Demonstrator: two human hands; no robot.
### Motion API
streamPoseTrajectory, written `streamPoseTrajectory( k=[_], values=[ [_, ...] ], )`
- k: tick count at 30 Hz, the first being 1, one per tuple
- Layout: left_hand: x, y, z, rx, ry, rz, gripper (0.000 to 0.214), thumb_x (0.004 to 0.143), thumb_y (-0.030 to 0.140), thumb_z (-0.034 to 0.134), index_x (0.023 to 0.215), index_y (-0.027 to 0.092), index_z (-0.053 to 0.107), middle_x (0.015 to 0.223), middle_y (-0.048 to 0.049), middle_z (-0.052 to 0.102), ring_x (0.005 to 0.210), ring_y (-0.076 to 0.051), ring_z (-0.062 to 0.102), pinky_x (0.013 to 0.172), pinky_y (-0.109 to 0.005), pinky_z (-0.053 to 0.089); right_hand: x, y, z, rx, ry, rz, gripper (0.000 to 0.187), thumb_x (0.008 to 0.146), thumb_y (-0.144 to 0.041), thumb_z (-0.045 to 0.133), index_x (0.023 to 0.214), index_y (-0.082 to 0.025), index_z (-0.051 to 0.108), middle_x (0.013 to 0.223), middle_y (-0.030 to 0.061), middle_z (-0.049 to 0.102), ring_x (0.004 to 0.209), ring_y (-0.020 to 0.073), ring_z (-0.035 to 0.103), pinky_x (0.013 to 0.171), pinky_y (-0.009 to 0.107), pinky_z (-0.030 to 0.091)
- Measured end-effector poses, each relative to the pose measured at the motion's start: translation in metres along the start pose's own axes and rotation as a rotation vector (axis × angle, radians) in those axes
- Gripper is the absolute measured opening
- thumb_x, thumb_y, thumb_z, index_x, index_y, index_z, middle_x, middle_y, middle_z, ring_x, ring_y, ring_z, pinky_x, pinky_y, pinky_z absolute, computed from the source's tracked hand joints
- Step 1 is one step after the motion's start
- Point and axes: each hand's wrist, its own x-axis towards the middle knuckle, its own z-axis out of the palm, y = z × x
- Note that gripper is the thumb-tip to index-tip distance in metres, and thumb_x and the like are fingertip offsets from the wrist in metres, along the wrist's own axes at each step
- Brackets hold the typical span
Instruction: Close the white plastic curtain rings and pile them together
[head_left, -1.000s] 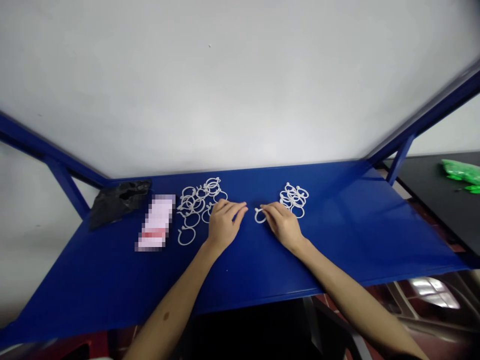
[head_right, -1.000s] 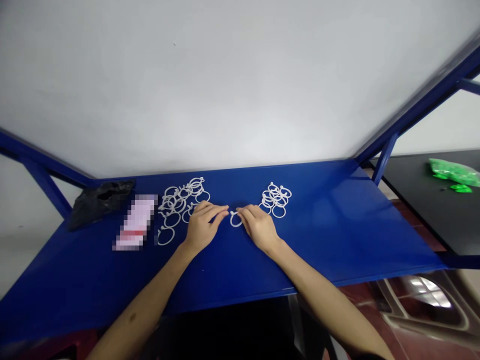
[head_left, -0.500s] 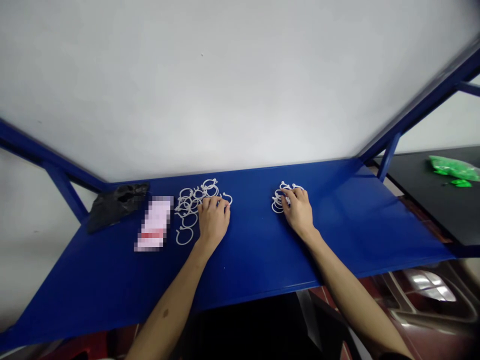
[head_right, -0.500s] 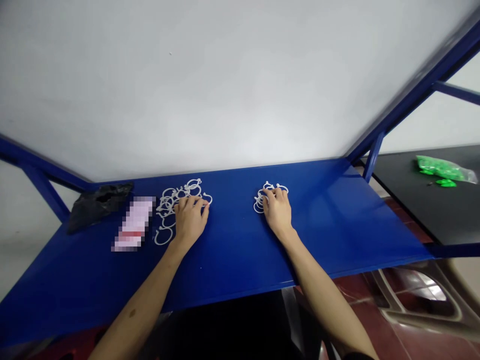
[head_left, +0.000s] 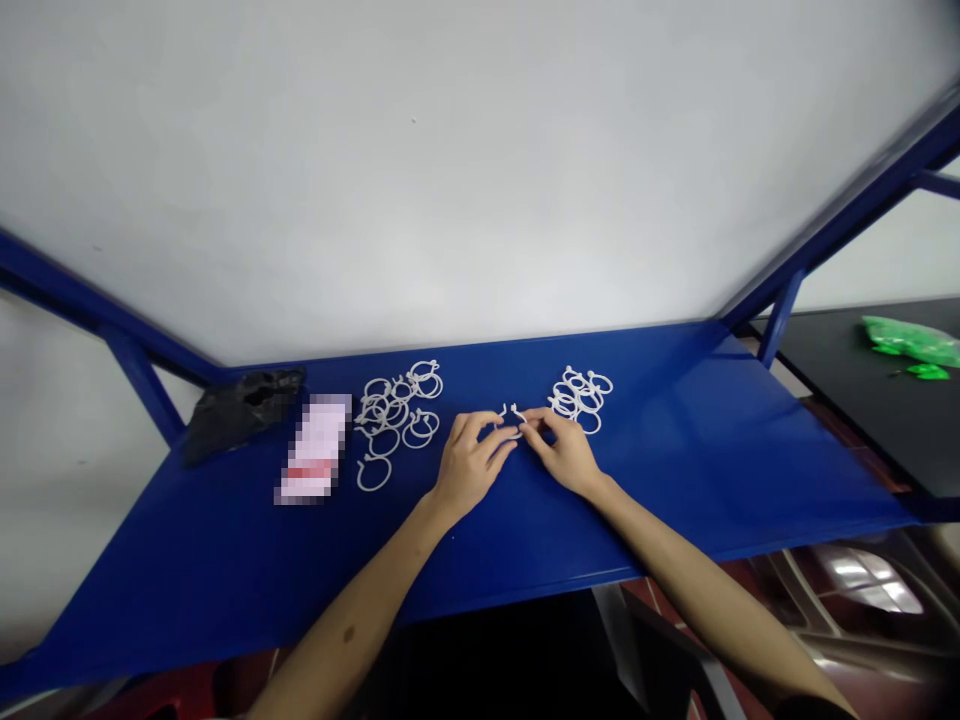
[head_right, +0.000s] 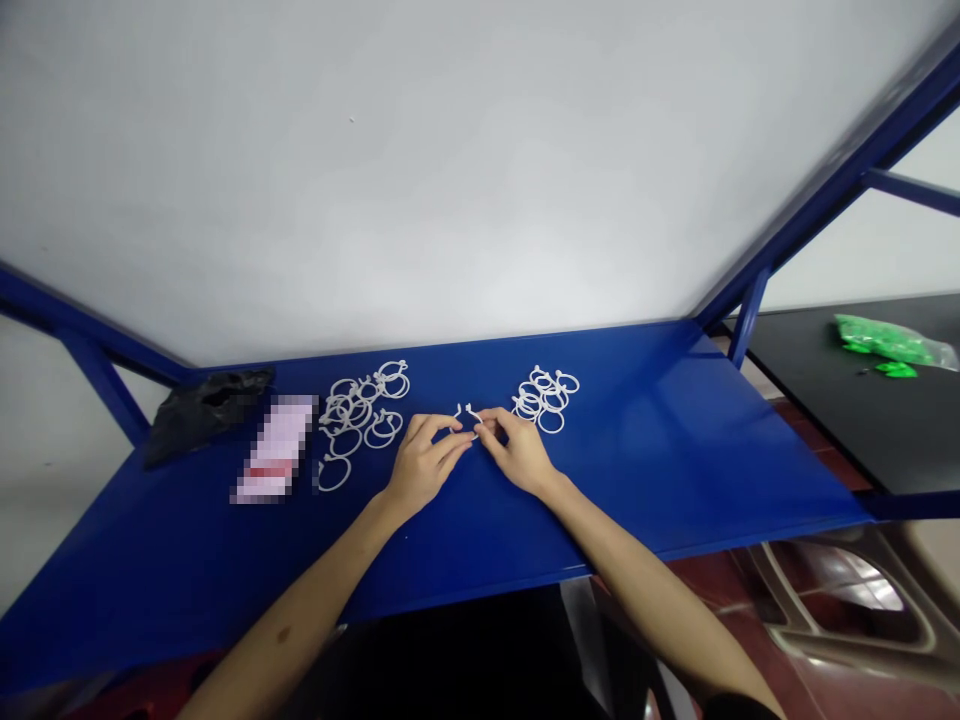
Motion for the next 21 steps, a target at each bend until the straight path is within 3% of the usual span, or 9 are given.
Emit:
streamPoseTrajectory(
  k=[3, 6, 11, 21],
  values=[
    [-0.001, -0.0017, 0.004, -0.1, 0.082, -0.187, 0.024, 0.094, 0.028, 0.064, 0.117, 0.022, 0.066, 0.111, -0.0096, 0.067, 0.099, -0.021, 0.064, 0.082, -0.035, 0.056, 0.0, -0.0018, 0.0007, -0.028, 0.033, 0.004, 0.019, 0.098, -0.031, 0.055, 0.108, -0.02, 0.066, 0.076, 0.0009, 0.07, 0.066, 0.0153, 0.067, 0.064, 0.027, 0.056],
    [-0.0003, -0.004, 0.0069, -0.212, 0.079, -0.262, 0.031, 0.096, 0.024, 0.061, 0.127, 0.022, 0.06, 0.098, -0.0047, 0.073, 0.085, -0.016, 0.069, 0.077, -0.032, 0.058, -0.0014, -0.0005, 0.0004, -0.026, 0.031, -0.022, 0.021, 0.098, -0.032, 0.055, 0.115, -0.021, 0.063, 0.079, 0.0014, 0.07, 0.067, 0.0154, 0.067, 0.065, 0.028, 0.058],
    [-0.0034, -0.0057, 0.0103, -0.277, 0.03, -0.242, 0.025, 0.099, 0.02, 0.054, 0.122, 0.022, 0.063, 0.101, -0.0048, 0.076, 0.09, -0.017, 0.072, 0.079, -0.031, 0.058, -0.0058, -0.0013, 0.0015, -0.041, -0.021, -0.123, 0.015, 0.101, -0.031, 0.053, 0.102, -0.021, 0.065, 0.093, 0.0075, 0.072, 0.079, 0.0188, 0.069, 0.075, 0.034, 0.058],
    [-0.0042, -0.004, 0.0053, -0.288, 0.018, -0.169, 0.023, 0.101, 0.019, 0.051, 0.12, 0.021, 0.063, 0.09, -0.0033, 0.075, 0.084, -0.016, 0.07, 0.082, -0.035, 0.055, -0.0089, -0.0048, 0.001, -0.063, -0.063, -0.226, 0.013, 0.102, -0.024, 0.051, 0.104, -0.022, 0.064, 0.087, 0.006, 0.069, 0.078, 0.0186, 0.064, 0.072, 0.034, 0.055]
  ],
)
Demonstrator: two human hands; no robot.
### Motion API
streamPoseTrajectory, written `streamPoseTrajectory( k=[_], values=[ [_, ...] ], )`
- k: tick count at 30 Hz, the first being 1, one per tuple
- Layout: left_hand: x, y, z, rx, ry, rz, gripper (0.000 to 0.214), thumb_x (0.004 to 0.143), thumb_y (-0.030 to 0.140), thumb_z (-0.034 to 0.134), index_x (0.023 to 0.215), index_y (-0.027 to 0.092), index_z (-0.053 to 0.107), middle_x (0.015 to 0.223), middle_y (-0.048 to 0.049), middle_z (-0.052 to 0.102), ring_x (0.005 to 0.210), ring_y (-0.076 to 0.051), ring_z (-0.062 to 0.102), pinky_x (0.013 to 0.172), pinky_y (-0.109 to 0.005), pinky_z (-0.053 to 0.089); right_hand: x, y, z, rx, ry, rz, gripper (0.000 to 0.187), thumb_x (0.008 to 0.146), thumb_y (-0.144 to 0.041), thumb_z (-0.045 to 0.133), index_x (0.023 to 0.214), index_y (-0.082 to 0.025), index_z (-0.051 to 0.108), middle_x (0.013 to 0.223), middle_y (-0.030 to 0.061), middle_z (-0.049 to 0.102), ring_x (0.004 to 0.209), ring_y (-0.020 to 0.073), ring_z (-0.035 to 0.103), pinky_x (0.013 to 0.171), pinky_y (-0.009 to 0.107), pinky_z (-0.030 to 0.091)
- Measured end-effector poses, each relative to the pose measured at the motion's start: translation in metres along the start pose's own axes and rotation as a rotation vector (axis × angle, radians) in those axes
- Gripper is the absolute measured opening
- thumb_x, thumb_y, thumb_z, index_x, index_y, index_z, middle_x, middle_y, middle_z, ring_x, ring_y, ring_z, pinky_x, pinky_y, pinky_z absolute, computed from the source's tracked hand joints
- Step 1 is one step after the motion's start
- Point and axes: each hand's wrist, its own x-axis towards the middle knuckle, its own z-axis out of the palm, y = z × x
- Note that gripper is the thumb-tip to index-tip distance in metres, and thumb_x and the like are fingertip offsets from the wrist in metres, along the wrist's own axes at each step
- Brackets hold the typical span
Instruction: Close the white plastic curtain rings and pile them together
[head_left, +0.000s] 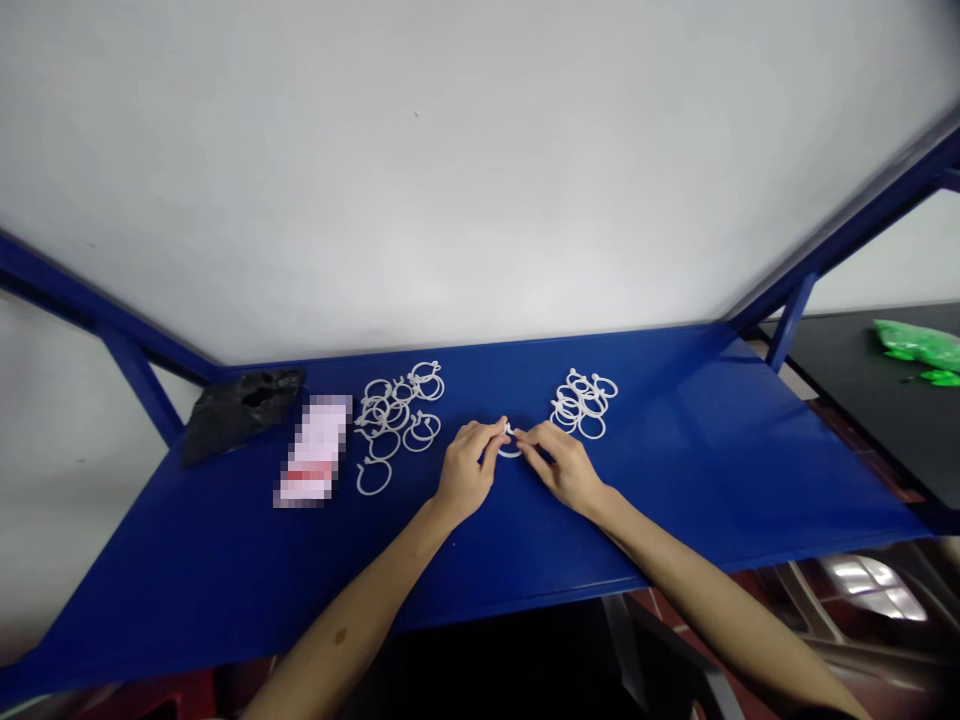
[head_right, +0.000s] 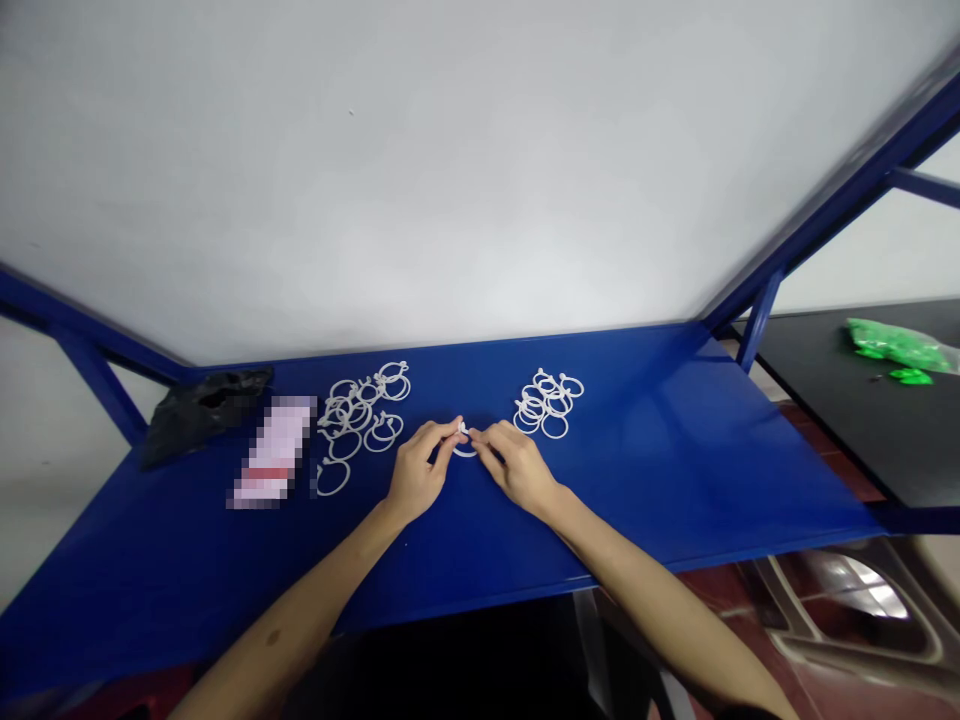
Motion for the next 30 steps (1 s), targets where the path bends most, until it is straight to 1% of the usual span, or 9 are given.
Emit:
streamPoseTrajectory(
  k=[5, 12, 17, 22, 24, 26, 28, 30],
  values=[
    [0.0, -0.002, -0.002, 0.067, -0.025, 0.077, 0.024, 0.101, 0.018, 0.049, 0.12, 0.021, 0.063, 0.089, -0.0032, 0.075, 0.082, -0.017, 0.068, 0.081, -0.036, 0.052, -0.002, 0.002, 0.0, -0.022, -0.034, -0.041, 0.014, 0.103, -0.022, 0.049, 0.105, -0.022, 0.063, 0.089, 0.0057, 0.068, 0.08, 0.0185, 0.062, 0.074, 0.034, 0.054],
    [-0.001, -0.002, -0.004, 0.131, -0.067, 0.122, 0.025, 0.101, 0.016, 0.047, 0.12, 0.02, 0.062, 0.089, -0.0043, 0.075, 0.08, -0.018, 0.066, 0.077, -0.036, 0.049, -0.003, 0.005, -0.001, -0.058, -0.098, -0.07, 0.016, 0.104, -0.022, 0.046, 0.107, -0.021, 0.062, 0.095, 0.0078, 0.068, 0.086, 0.0194, 0.063, 0.078, 0.035, 0.054],
    [-0.005, -0.003, -0.002, 0.163, -0.088, 0.141, 0.027, 0.101, 0.016, 0.044, 0.123, 0.019, 0.061, 0.088, -0.0054, 0.074, 0.08, -0.019, 0.066, 0.077, -0.037, 0.049, -0.004, 0.005, -0.002, -0.056, -0.11, -0.082, 0.017, 0.104, -0.02, 0.045, 0.105, -0.02, 0.062, 0.094, 0.0078, 0.067, 0.085, 0.0189, 0.061, 0.077, 0.035, 0.054],
    [-0.003, -0.004, -0.001, 0.222, -0.124, 0.162, 0.031, 0.102, 0.017, 0.042, 0.126, 0.019, 0.062, 0.087, -0.0061, 0.074, 0.08, -0.019, 0.065, 0.076, -0.036, 0.049, -0.002, 0.003, -0.002, -0.065, -0.115, -0.081, 0.018, 0.104, -0.022, 0.045, 0.104, -0.022, 0.063, 0.095, 0.0076, 0.068, 0.085, 0.0188, 0.064, 0.077, 0.034, 0.056],
    [0.002, -0.005, -0.002, 0.274, -0.164, 0.149, 0.033, 0.102, 0.021, 0.043, 0.13, 0.02, 0.06, 0.095, -0.0076, 0.074, 0.086, -0.021, 0.066, 0.079, -0.037, 0.049, 0.004, 0.002, -0.004, -0.103, -0.063, -0.06, 0.017, 0.103, -0.024, 0.048, 0.102, -0.023, 0.064, 0.095, 0.0075, 0.068, 0.085, 0.02, 0.064, 0.077, 0.036, 0.056],
    [0.006, -0.006, -0.007, 0.38, -0.191, 0.101, 0.035, 0.101, 0.028, 0.049, 0.134, 0.022, 0.058, 0.107, -0.0107, 0.073, 0.096, -0.024, 0.064, 0.083, -0.04, 0.048, 0.013, 0.003, -0.009, -0.204, 0.051, 0.001, 0.016, 0.1, -0.028, 0.051, 0.095, -0.024, 0.066, 0.092, 0.0079, 0.068, 0.085, 0.0221, 0.064, 0.077, 0.038, 0.056],
    [0.01, -0.01, -0.016, 0.527, -0.17, 0.016, 0.041, 0.098, 0.037, 0.054, 0.135, 0.021, 0.058, 0.116, -0.014, 0.069, 0.103, -0.029, 0.061, 0.086, -0.043, 0.047, 0.023, 0.009, -0.017, -0.35, 0.188, 0.109, 0.017, 0.098, -0.029, 0.053, 0.088, -0.024, 0.066, 0.089, 0.0089, 0.066, 0.083, 0.0238, 0.064, 0.076, 0.04, 0.056],
    [0.012, -0.015, -0.026, 0.69, -0.121, -0.086, 0.043, 0.096, 0.042, 0.055, 0.131, 0.018, 0.06, 0.114, -0.0165, 0.068, 0.105, -0.033, 0.059, 0.088, -0.046, 0.045, 0.031, 0.019, -0.025, -0.486, 0.267, 0.237, 0.018, 0.096, -0.029, 0.053, 0.086, -0.022, 0.067, 0.087, 0.0097, 0.065, 0.081, 0.0246, 0.063, 0.074, 0.039, 0.054]
  ],
)
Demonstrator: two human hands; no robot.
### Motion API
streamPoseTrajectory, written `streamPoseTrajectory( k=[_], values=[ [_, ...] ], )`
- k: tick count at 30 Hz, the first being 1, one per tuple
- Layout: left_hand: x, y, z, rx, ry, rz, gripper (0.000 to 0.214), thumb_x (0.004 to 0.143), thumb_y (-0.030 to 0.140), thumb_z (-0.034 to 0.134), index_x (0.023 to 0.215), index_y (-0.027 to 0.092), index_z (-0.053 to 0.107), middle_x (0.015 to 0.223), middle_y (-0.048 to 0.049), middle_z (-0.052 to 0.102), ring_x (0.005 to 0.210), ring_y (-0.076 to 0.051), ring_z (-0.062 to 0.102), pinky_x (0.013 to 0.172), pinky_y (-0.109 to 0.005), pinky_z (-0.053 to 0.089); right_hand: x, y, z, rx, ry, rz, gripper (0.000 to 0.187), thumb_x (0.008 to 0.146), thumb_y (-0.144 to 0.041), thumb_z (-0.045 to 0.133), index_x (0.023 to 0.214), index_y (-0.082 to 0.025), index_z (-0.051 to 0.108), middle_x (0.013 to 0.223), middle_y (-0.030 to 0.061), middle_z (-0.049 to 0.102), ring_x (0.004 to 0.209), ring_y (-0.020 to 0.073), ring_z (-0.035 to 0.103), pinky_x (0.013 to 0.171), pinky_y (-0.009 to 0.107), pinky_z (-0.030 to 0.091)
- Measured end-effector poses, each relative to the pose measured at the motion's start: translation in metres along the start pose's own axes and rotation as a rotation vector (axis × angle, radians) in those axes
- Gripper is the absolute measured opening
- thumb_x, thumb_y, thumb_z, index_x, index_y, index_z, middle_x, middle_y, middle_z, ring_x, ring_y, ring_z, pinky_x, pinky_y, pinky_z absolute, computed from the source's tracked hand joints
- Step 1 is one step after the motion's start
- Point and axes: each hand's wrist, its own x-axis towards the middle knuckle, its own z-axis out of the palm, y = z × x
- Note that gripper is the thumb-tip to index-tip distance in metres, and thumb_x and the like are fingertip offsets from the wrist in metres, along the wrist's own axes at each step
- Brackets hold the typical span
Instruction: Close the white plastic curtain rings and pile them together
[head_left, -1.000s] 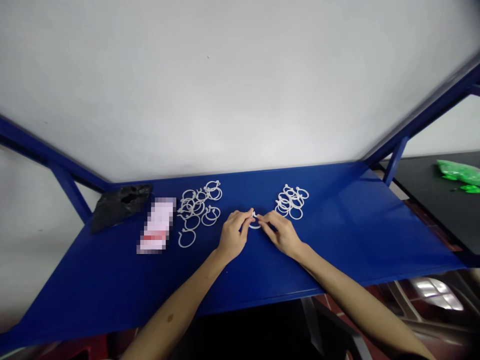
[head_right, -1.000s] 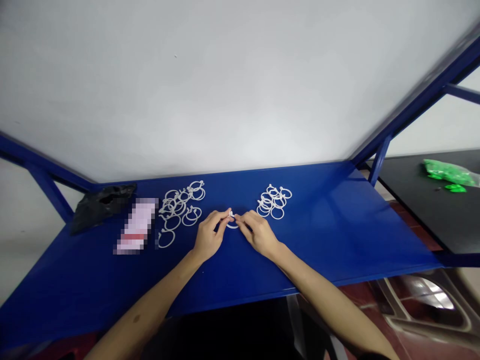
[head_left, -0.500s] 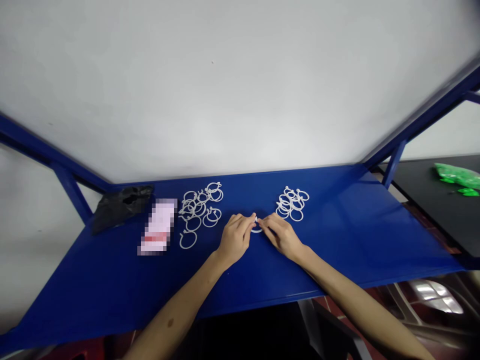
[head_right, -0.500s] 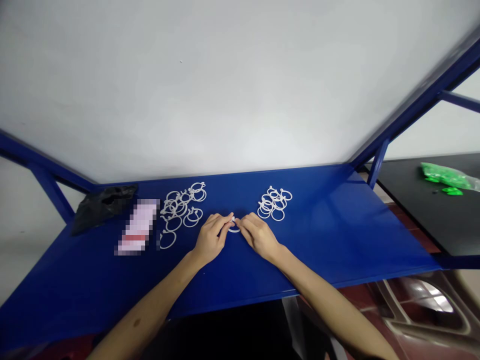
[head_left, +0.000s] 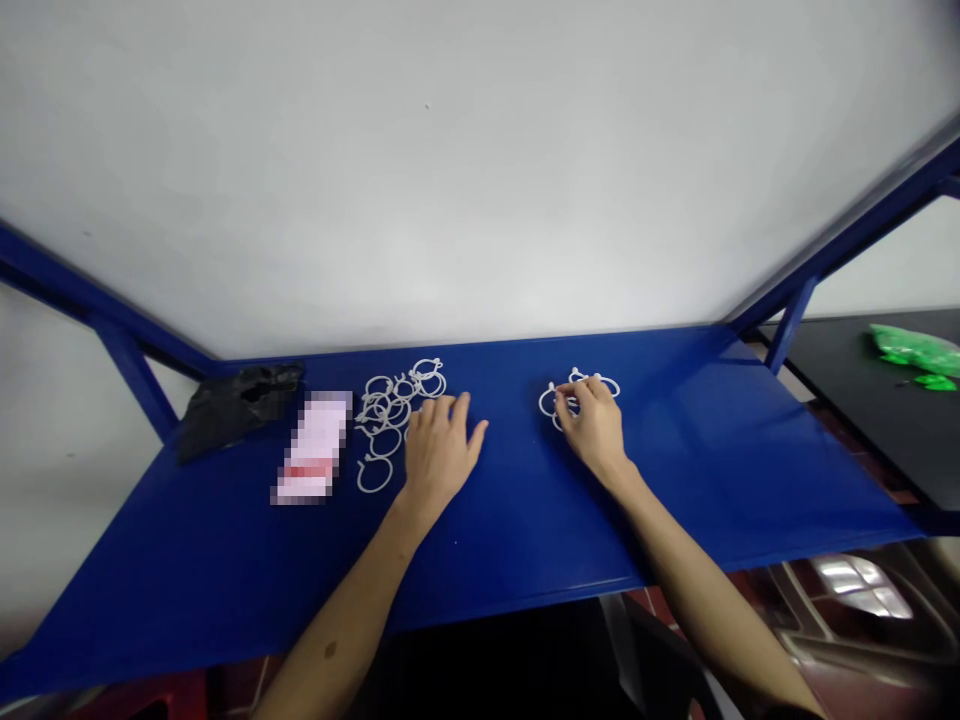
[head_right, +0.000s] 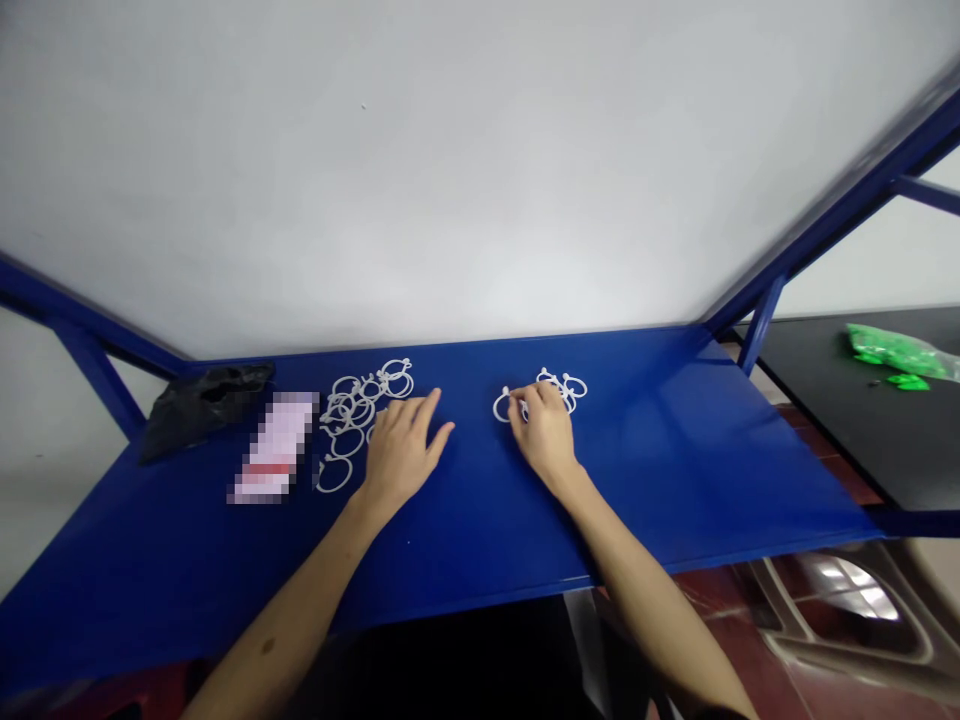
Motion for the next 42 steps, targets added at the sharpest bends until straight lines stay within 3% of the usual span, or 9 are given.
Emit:
streamPoseTrajectory(
  k=[3, 7, 14, 20, 23, 26, 31, 34, 42],
  values=[
    [-0.002, -0.012, -0.007, 0.202, -0.015, -0.076, 0.038, 0.094, 0.047, 0.055, 0.111, 0.015, 0.067, 0.097, -0.0171, 0.066, 0.098, -0.036, 0.057, 0.082, -0.049, 0.044, 0.009, 0.018, 0.004, -0.131, -0.034, 0.12, 0.017, 0.093, -0.026, 0.053, 0.09, -0.018, 0.068, 0.085, 0.0104, 0.066, 0.081, 0.0254, 0.062, 0.072, 0.038, 0.052],
    [-0.005, -0.014, -0.013, 0.286, -0.129, -0.018, 0.025, 0.096, 0.027, 0.045, 0.092, 0.017, 0.067, 0.083, -0.0152, 0.064, 0.087, -0.035, 0.055, 0.076, -0.048, 0.043, 0.008, 0.029, 0.01, -0.199, -0.068, 0.159, 0.018, 0.09, -0.026, 0.055, 0.097, -0.016, 0.068, 0.088, 0.012, 0.068, 0.087, 0.0283, 0.061, 0.075, 0.04, 0.051],
    [0.0, -0.002, -0.018, 0.15, -0.024, 0.033, 0.024, 0.098, 0.016, 0.042, 0.097, 0.019, 0.066, 0.082, -0.0106, 0.067, 0.082, -0.03, 0.056, 0.073, -0.043, 0.038, 0.004, 0.022, 0.0, -0.118, -0.009, 0.111, 0.022, 0.093, -0.029, 0.054, 0.104, -0.016, 0.068, 0.09, 0.0114, 0.065, 0.091, 0.0287, 0.058, 0.084, 0.044, 0.051],
    [0.005, 0.02, -0.022, -0.129, 0.283, 0.297, 0.016, 0.098, 0.02, 0.057, 0.082, 0.021, 0.053, 0.074, -0.0008, 0.067, 0.068, -0.018, 0.054, 0.067, -0.034, 0.038, -0.019, 0.01, 0.002, 0.241, -0.188, 0.059, 0.022, 0.097, -0.034, 0.056, 0.112, -0.023, 0.066, 0.098, 0.0082, 0.068, 0.09, 0.0233, 0.063, 0.087, 0.041, 0.052],
    [0.001, 0.031, -0.017, -0.268, 0.306, 0.425, 0.017, 0.095, 0.016, 0.062, 0.083, 0.022, 0.051, 0.076, 0.0016, 0.069, 0.069, -0.016, 0.056, 0.068, -0.031, 0.042, -0.029, -0.008, 0.008, 0.522, -0.342, 0.099, 0.021, 0.097, -0.038, 0.059, 0.111, -0.023, 0.064, 0.095, 0.0049, 0.07, 0.083, 0.0189, 0.067, 0.078, 0.034, 0.055],
    [-0.006, 0.035, -0.007, -0.322, 0.274, 0.473, 0.015, 0.094, 0.015, 0.064, 0.086, 0.022, 0.053, 0.078, 0.0024, 0.071, 0.071, -0.016, 0.059, 0.07, -0.031, 0.045, -0.031, -0.024, 0.011, 0.701, -0.334, 0.194, 0.017, 0.095, -0.038, 0.061, 0.101, -0.022, 0.062, 0.081, 0.0009, 0.069, 0.071, 0.0156, 0.066, 0.07, 0.03, 0.054],
    [-0.01, 0.032, 0.006, -0.472, 0.241, 0.169, 0.014, 0.092, 0.024, 0.067, 0.104, 0.02, 0.061, 0.099, -0.0063, 0.072, 0.094, -0.021, 0.066, 0.085, -0.037, 0.053, -0.029, -0.024, 0.012, 0.756, -0.277, 0.286, 0.018, 0.092, -0.037, 0.065, 0.098, -0.021, 0.064, 0.079, 0.0013, 0.07, 0.069, 0.0154, 0.066, 0.068, 0.029, 0.054],
    [-0.007, 0.028, 0.009, -0.598, 0.126, -0.007, 0.017, 0.094, 0.024, 0.065, 0.111, 0.022, 0.064, 0.099, -0.0049, 0.073, 0.089, -0.018, 0.068, 0.078, -0.033, 0.056, -0.031, -0.02, 0.014, 0.723, -0.319, 0.228, 0.018, 0.093, -0.038, 0.065, 0.097, -0.02, 0.068, 0.081, 0.0025, 0.072, 0.069, 0.0152, 0.065, 0.068, 0.028, 0.053],
    [-0.012, 0.027, 0.012, -0.776, 0.083, -0.05, 0.013, 0.096, 0.018, 0.059, 0.096, 0.023, 0.071, 0.093, -0.0024, 0.074, 0.086, -0.015, 0.071, 0.078, -0.028, 0.057, -0.036, -0.026, 0.01, 0.65, -0.325, -0.057, 0.015, 0.1, -0.028, 0.056, 0.092, -0.021, 0.067, 0.088, 0.0046, 0.07, 0.081, 0.0169, 0.067, 0.076, 0.03, 0.053]
  ],
)
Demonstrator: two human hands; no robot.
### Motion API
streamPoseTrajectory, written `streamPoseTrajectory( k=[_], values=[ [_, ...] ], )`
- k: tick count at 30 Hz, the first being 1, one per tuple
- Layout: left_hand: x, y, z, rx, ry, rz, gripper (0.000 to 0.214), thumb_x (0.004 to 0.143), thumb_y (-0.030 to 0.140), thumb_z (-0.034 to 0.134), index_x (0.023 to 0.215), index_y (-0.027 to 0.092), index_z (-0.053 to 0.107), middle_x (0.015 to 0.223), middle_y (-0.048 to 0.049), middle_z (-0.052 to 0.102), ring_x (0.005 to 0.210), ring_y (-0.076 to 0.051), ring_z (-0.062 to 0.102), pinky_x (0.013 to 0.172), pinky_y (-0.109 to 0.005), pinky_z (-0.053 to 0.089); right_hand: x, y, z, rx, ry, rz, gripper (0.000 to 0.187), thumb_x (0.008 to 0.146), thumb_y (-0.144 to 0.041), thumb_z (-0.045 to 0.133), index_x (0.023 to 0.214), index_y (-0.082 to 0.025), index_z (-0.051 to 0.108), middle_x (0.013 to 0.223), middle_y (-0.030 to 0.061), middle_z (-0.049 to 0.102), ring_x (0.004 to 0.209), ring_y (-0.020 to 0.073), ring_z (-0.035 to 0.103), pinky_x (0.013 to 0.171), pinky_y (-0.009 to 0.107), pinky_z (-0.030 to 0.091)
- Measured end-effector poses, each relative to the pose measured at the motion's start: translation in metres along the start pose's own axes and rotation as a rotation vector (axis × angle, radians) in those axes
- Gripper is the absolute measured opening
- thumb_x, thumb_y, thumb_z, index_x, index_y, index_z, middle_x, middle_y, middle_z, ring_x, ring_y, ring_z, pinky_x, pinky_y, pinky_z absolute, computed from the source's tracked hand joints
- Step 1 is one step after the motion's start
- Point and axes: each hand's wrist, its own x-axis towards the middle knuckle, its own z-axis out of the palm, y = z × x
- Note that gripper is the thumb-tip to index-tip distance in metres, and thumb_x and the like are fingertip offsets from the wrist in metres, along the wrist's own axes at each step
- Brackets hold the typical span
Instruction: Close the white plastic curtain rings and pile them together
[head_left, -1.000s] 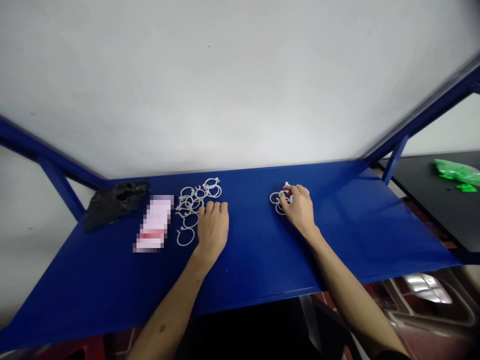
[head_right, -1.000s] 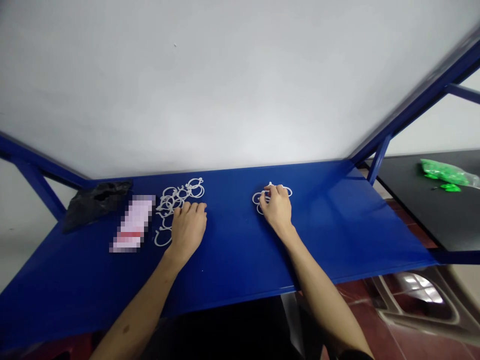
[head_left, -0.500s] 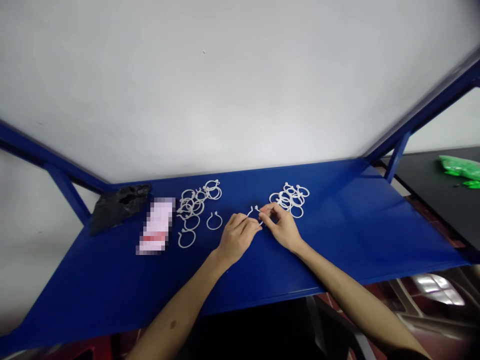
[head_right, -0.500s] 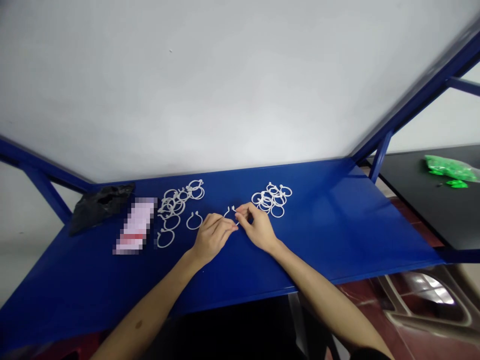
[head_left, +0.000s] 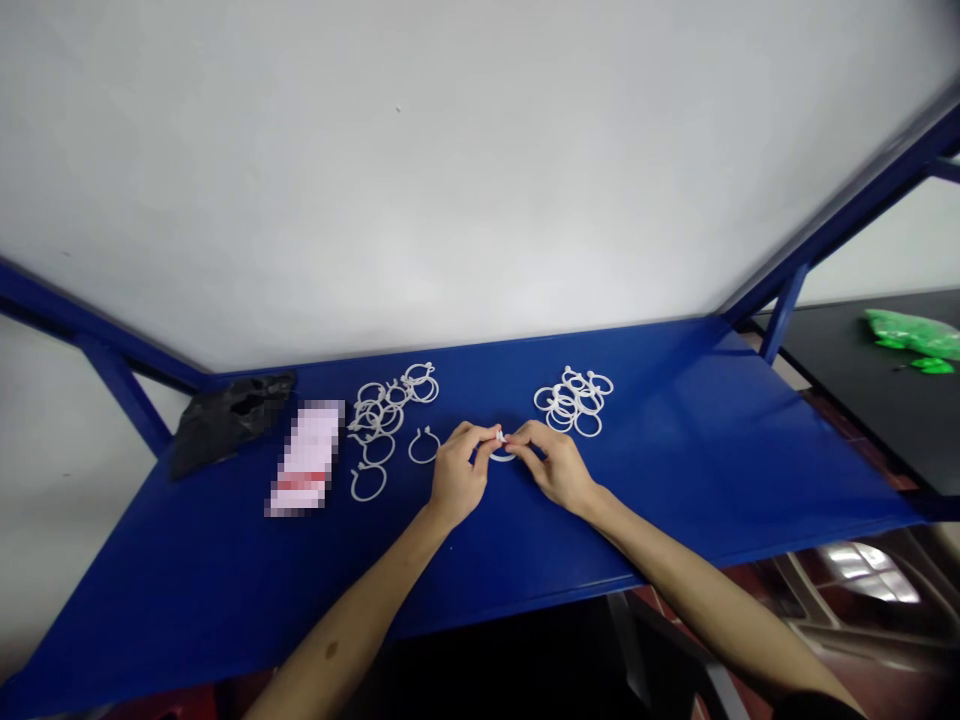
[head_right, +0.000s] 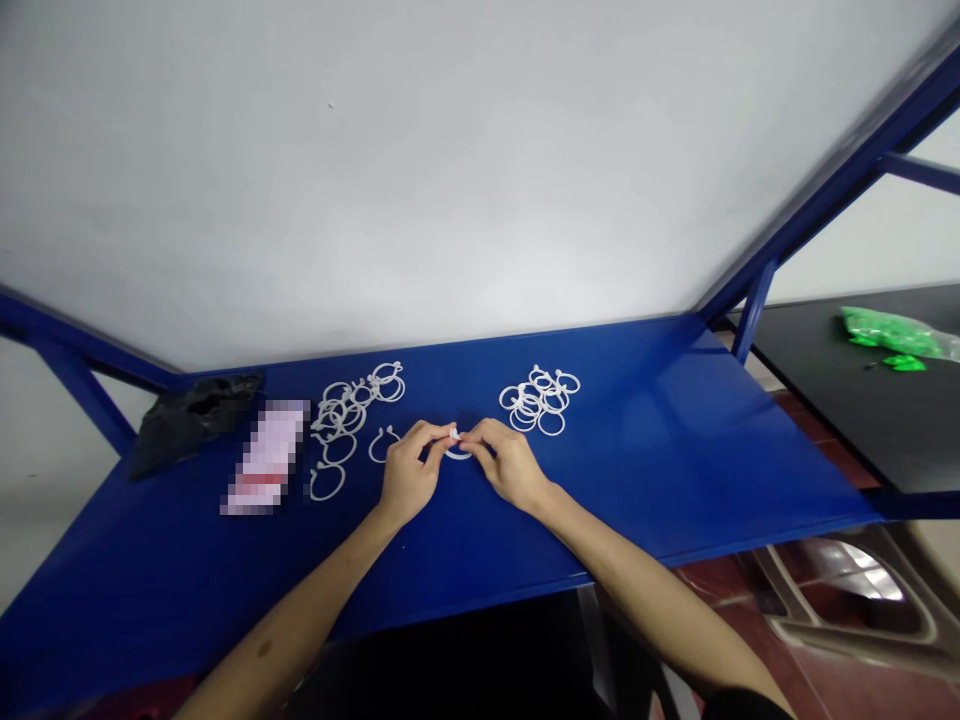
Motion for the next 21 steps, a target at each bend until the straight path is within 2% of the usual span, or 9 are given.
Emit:
streamPoseTrajectory(
  k=[5, 7, 9, 12, 14, 17, 21],
  values=[
    [0.003, -0.004, -0.004, 0.007, -0.063, 0.058, 0.011, 0.095, 0.021, 0.059, 0.097, 0.023, 0.07, 0.09, -0.0028, 0.073, 0.085, -0.016, 0.069, 0.08, -0.031, 0.057, 0.0, -0.002, 0.001, -0.122, -0.038, -0.114, 0.017, 0.102, -0.024, 0.05, 0.094, -0.022, 0.064, 0.09, 0.0055, 0.069, 0.082, 0.0179, 0.066, 0.077, 0.031, 0.054],
    [0.01, -0.008, -0.009, 0.055, -0.117, 0.071, 0.012, 0.095, 0.027, 0.061, 0.102, 0.024, 0.071, 0.093, -0.0039, 0.074, 0.09, -0.019, 0.069, 0.085, -0.035, 0.057, 0.005, -0.006, -0.001, -0.21, -0.003, -0.097, 0.017, 0.101, -0.025, 0.051, 0.091, -0.022, 0.064, 0.09, 0.0053, 0.069, 0.081, 0.0184, 0.067, 0.076, 0.031, 0.054],
    [0.017, -0.014, -0.016, 0.192, -0.14, 0.072, 0.019, 0.095, 0.031, 0.061, 0.11, 0.025, 0.07, 0.1, -0.0058, 0.074, 0.099, -0.022, 0.067, 0.093, -0.041, 0.054, 0.015, -0.011, -0.008, -0.281, 0.063, -0.064, 0.017, 0.1, -0.027, 0.052, 0.089, -0.022, 0.064, 0.089, 0.0058, 0.069, 0.081, 0.0196, 0.067, 0.075, 0.032, 0.054],
    [0.025, -0.024, -0.027, 0.525, -0.059, -0.015, 0.029, 0.096, 0.032, 0.056, 0.122, 0.024, 0.067, 0.121, -0.0108, 0.069, 0.116, -0.029, 0.059, 0.103, -0.05, 0.046, 0.035, -0.011, -0.032, -0.381, 0.188, 0.026, 0.018, 0.097, -0.026, 0.051, 0.088, -0.02, 0.065, 0.087, 0.0076, 0.067, 0.081, 0.0218, 0.066, 0.077, 0.034, 0.053],
    [0.028, -0.029, -0.033, 0.745, -0.008, -0.095, 0.036, 0.096, 0.031, 0.053, 0.128, 0.02, 0.064, 0.134, -0.0149, 0.061, 0.125, -0.035, 0.051, 0.104, -0.054, 0.042, 0.047, -0.002, -0.053, -0.568, 0.259, 0.197, 0.016, 0.094, -0.025, 0.054, 0.086, -0.019, 0.067, 0.086, 0.0077, 0.068, 0.079, 0.0213, 0.066, 0.076, 0.033, 0.051],
    [0.029, -0.032, -0.038, 0.962, -0.019, -0.163, 0.037, 0.094, 0.029, 0.051, 0.124, 0.013, 0.066, 0.139, -0.0187, 0.055, 0.128, -0.04, 0.045, 0.102, -0.056, 0.041, 0.059, 0.02, -0.077, -0.767, 0.191, 0.383, 0.016, 0.092, -0.025, 0.057, 0.09, -0.018, 0.07, 0.091, 0.0086, 0.071, 0.082, 0.0217, 0.066, 0.077, 0.031, 0.048],
    [0.029, -0.032, -0.04, 0.998, -0.061, -0.164, 0.023, 0.092, 0.027, 0.053, 0.101, 0.016, 0.072, 0.126, -0.0165, 0.061, 0.119, -0.038, 0.049, 0.095, -0.052, 0.044, 0.063, 0.043, -0.081, -0.862, 0.092, 0.47, 0.02, 0.094, -0.028, 0.054, 0.095, -0.018, 0.071, 0.094, 0.0088, 0.073, 0.085, 0.0219, 0.067, 0.075, 0.03, 0.047]
  ],
)
